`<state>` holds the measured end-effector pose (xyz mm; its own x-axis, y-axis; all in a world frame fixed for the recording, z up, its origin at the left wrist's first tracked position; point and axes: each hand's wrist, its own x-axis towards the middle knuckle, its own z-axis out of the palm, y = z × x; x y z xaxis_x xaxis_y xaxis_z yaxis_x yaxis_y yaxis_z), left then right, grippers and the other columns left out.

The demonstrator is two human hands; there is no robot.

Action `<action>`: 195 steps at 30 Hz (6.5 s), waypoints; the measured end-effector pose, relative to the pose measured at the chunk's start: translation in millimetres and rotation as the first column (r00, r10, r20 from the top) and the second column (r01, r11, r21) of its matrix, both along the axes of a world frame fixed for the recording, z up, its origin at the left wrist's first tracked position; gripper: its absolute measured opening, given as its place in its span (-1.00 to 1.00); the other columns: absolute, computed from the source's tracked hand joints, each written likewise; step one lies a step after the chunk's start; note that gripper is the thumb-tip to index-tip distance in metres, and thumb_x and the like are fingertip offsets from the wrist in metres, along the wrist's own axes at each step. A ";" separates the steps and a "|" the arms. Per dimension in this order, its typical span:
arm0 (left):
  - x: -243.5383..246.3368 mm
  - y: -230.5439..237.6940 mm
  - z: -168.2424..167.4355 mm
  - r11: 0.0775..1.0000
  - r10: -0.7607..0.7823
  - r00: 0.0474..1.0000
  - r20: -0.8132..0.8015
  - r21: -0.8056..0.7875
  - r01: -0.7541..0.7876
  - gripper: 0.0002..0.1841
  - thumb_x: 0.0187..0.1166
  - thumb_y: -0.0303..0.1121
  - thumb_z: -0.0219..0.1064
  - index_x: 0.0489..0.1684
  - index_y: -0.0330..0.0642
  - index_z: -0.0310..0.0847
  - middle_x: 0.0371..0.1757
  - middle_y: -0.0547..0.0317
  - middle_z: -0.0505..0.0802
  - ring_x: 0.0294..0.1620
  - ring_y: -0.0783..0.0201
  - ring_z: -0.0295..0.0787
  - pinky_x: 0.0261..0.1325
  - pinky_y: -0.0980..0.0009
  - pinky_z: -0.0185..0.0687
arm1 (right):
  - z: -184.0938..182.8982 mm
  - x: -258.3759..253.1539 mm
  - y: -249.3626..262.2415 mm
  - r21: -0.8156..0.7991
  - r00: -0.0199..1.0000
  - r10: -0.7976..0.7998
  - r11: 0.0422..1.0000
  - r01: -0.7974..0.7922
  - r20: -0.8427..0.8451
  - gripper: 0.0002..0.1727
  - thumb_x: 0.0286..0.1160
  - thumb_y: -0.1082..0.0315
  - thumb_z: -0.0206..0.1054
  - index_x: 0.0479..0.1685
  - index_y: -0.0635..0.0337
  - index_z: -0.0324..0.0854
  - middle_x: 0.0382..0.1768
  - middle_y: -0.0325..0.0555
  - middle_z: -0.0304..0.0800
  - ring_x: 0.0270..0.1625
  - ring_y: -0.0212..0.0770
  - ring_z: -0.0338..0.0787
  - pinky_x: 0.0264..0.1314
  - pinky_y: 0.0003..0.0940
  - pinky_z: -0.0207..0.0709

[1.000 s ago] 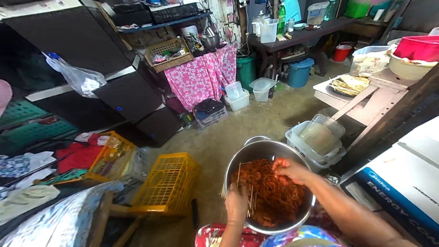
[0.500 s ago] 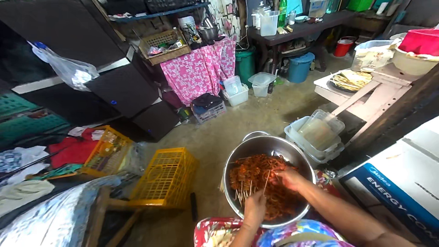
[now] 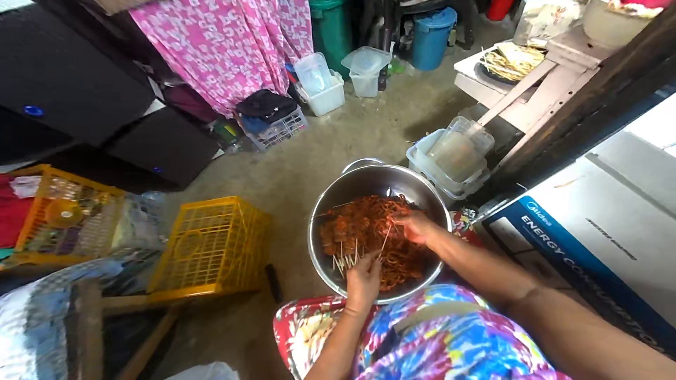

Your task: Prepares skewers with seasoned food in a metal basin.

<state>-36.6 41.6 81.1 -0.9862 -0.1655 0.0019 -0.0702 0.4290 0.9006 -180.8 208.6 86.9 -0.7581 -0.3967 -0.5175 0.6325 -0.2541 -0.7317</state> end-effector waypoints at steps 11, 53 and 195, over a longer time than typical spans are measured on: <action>-0.5 0.0 1.6 0.999 -0.011 1.000 0.009 0.032 0.010 -0.74 0.64 -0.51 0.26 0.16 -0.28 0.80 0.00 0.07 0.94 -0.14 0.48 0.86 0.05 0.50 0.74 | 1.3 3.9 2.4 0.056 0.987 0.140 0.989 -0.136 -0.078 -0.85 0.69 0.59 0.13 0.05 0.38 0.56 -0.22 -0.06 0.77 -0.22 -0.13 0.85 -0.02 -0.16 0.81; 0.5 -1.0 -1.7 0.998 -0.007 1.000 -0.026 0.069 0.008 -0.78 0.59 -0.53 0.28 0.06 -0.36 0.77 -0.32 0.22 0.89 -0.49 0.65 0.64 -0.33 0.65 0.60 | -7.5 -1.8 3.0 -0.002 0.994 -0.056 0.998 0.056 -0.093 -0.75 0.44 0.68 0.25 0.05 0.30 0.54 -0.11 -0.08 0.70 -0.10 -0.22 0.72 0.04 -0.23 0.66; -0.5 2.2 -0.6 0.978 0.190 0.977 -0.101 0.109 -0.179 -0.84 0.60 -0.49 0.26 -0.05 -0.37 0.70 -0.54 0.32 0.74 -0.62 0.64 0.50 -0.47 0.64 0.46 | 64.2 -20.0 16.4 0.315 0.848 0.308 0.932 -0.178 -0.432 -0.86 0.62 0.60 0.21 0.01 0.45 0.62 -0.28 -0.06 0.82 -0.29 -0.23 0.85 -0.08 -0.30 0.79</action>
<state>-37.2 43.8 80.5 -0.9333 -0.3493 0.0833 -0.0379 0.3263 0.9445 -200.8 224.9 151.1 -0.8306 -0.5050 -0.2348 0.2158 0.0968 -0.9716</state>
